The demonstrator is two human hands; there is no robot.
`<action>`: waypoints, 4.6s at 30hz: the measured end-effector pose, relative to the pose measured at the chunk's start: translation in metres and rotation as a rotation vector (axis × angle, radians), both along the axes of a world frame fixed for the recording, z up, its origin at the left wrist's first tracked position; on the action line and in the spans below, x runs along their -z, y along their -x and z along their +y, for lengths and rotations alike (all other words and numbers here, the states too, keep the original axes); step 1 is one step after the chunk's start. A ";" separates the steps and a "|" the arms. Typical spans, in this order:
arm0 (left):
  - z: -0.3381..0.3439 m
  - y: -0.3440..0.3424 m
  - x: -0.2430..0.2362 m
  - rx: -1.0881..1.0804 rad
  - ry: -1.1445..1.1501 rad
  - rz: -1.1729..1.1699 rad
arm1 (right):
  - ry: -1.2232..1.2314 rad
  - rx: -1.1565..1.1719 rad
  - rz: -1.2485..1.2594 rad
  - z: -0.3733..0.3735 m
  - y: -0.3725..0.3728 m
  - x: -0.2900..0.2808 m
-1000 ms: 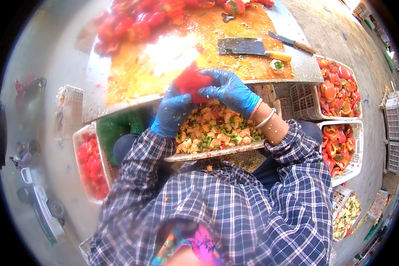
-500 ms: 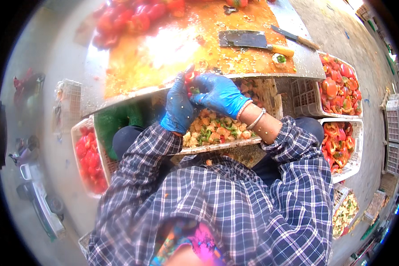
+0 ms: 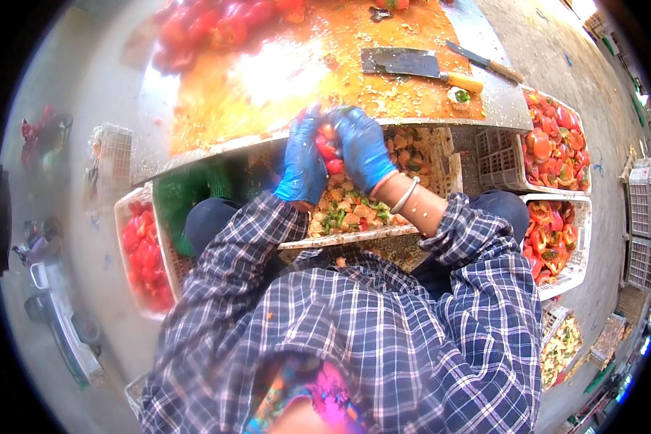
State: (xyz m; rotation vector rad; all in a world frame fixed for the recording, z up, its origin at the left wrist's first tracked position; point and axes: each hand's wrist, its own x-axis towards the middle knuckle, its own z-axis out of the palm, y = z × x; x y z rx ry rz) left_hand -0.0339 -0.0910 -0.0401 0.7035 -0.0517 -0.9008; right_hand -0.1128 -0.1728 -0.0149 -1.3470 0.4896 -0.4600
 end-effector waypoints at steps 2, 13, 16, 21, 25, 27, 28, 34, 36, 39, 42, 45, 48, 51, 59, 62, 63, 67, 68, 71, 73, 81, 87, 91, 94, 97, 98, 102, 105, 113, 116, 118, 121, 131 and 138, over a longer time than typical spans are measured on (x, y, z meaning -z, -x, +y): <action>-0.001 0.005 -0.004 -0.055 0.015 0.062 | -0.428 0.040 -0.052 -0.011 -0.004 -0.002; 0.019 -0.030 -0.015 0.009 0.330 0.180 | 1.316 -0.011 0.389 -0.071 0.030 -0.061; 0.017 -0.023 -0.026 0.016 0.361 0.162 | 1.212 -0.097 -0.053 -0.054 0.026 -0.069; 0.021 -0.015 -0.020 0.204 0.325 0.066 | 1.571 -0.259 -0.079 -0.013 0.015 -0.049; 0.021 -0.002 -0.005 0.227 0.081 0.019 | 1.597 -0.250 -0.115 -0.015 0.013 -0.006; 0.020 -0.001 -0.001 0.175 0.034 -0.035 | 1.325 -0.261 -0.148 -0.011 0.015 -0.010; 0.019 -0.005 0.000 0.195 0.073 0.079 | 1.134 -0.209 -0.157 -0.011 0.010 -0.007; 0.055 -0.072 -0.045 -0.125 0.267 0.156 | -0.108 -0.557 0.139 -0.056 0.018 -0.047; 0.112 -0.121 -0.083 -0.186 0.173 -0.225 | 0.551 -0.782 0.242 -0.079 0.028 -0.032; 0.237 -0.161 -0.133 -0.800 -0.293 -0.639 | 0.820 -0.407 0.331 -0.107 -0.005 -0.049; 0.394 -0.261 -0.076 -1.182 -0.758 -0.909 | 0.842 -0.058 0.395 -0.198 -0.050 -0.048; 0.517 -0.298 -0.002 -1.061 -1.539 -0.954 | 1.174 0.012 0.536 -0.247 -0.106 -0.043; 0.548 -0.308 0.064 -0.723 -1.805 -0.837 | 1.234 0.022 0.473 -0.298 -0.149 0.017; 0.545 -0.286 0.098 -0.579 -1.677 -0.752 | 1.460 -0.105 0.365 -0.247 -0.185 0.067; 0.371 -0.234 0.045 -0.617 -0.871 -0.912 | 1.282 -0.813 0.189 -0.068 -0.063 -0.005; 0.273 -0.187 -0.058 -0.647 -0.962 -0.802 | 1.333 -0.361 -0.032 -0.114 -0.079 -0.019; 0.257 -0.178 -0.074 -0.668 -0.953 -0.842 | 1.440 -0.159 -0.096 -0.155 -0.103 -0.020; 0.185 -0.129 -0.125 -0.586 -0.754 -1.007 | 1.073 0.306 0.425 -0.311 -0.175 -0.035; 0.165 -0.123 -0.123 -0.509 -0.668 -0.999 | 0.981 0.403 0.408 -0.367 -0.174 -0.013; 0.126 -0.090 -0.131 -0.251 -0.593 -0.906 | 0.830 0.321 0.511 -0.384 -0.198 0.022; 0.117 -0.075 -0.130 -0.167 -0.523 -0.873 | 0.921 0.302 0.478 -0.329 -0.210 0.006; 0.058 -0.053 -0.091 0.006 -0.402 -0.572 | 0.832 0.107 -0.339 -0.173 -0.134 -0.051; 0.016 -0.041 -0.053 0.160 0.364 0.171 | 1.239 -0.173 -0.261 -0.052 -0.054 -0.057; 0.024 -0.024 -0.033 0.040 0.286 -0.075 | 1.302 -0.309 -0.009 -0.019 -0.018 -0.051; 0.030 -0.014 -0.018 0.035 0.178 -0.231 | 1.088 -0.425 0.100 -0.011 -0.002 -0.051; 0.037 -0.005 -0.031 0.112 0.132 0.016 | 0.751 -0.462 0.016 -0.008 0.011 -0.034; 0.038 -0.003 -0.029 0.083 0.081 -0.020 | 0.777 -0.489 0.084 -0.004 0.013 -0.035; 0.038 0.000 -0.018 0.058 -0.064 -0.134 | 0.616 -0.513 0.131 0.012 0.015 -0.016; 0.032 0.001 -0.022 0.044 -0.130 -0.157 | 0.142 -0.457 0.080 0.013 0.017 -0.015; 0.041 0.017 0.020 -0.058 -0.153 -0.191 | 1.202 -0.119 0.442 0.036 0.020 0.015; 0.053 0.014 0.014 -0.154 -0.226 -0.108 | 1.000 0.043 0.193 0.028 0.045 0.043; 0.071 0.013 0.018 -0.290 -0.213 -0.147 | 1.114 -0.176 0.699 0.025 0.073 0.009; 0.072 0.015 0.027 -0.323 -0.268 -0.110 | 1.202 0.087 0.474 0.018 0.110 0.029; 0.013 0.081 -0.009 -0.047 -0.009 0.051 | 1.369 0.415 0.362 -0.121 0.105 0.007; 0.026 0.074 0.068 -0.088 -0.208 0.264 | 1.204 0.435 0.382 -0.141 0.086 0.057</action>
